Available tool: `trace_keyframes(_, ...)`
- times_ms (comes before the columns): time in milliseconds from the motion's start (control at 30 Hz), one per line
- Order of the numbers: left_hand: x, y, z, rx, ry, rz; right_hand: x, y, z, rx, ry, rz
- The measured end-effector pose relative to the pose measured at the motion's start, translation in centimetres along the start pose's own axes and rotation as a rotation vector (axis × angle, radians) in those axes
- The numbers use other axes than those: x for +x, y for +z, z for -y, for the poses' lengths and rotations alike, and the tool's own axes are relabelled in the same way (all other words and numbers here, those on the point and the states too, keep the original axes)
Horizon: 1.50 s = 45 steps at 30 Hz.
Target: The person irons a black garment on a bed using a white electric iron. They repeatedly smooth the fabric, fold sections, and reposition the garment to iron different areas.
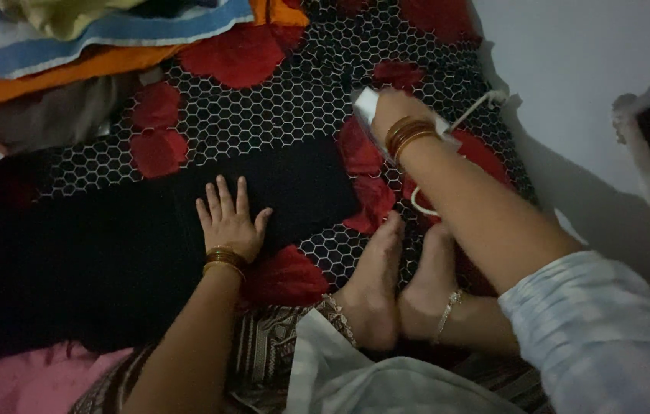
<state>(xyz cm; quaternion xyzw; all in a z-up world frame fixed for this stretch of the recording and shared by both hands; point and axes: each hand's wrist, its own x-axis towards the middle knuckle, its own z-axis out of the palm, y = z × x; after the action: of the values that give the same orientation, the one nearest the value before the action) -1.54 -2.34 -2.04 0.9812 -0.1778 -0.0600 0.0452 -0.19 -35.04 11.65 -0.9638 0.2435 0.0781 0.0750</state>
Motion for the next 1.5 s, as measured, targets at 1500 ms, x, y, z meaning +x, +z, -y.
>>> trace_keyframes(1500,4.4,0.2,-14.7,-1.096,0.025,-0.238,-8.9,-10.5,-3.8,0.818,-0.074,-0.101)
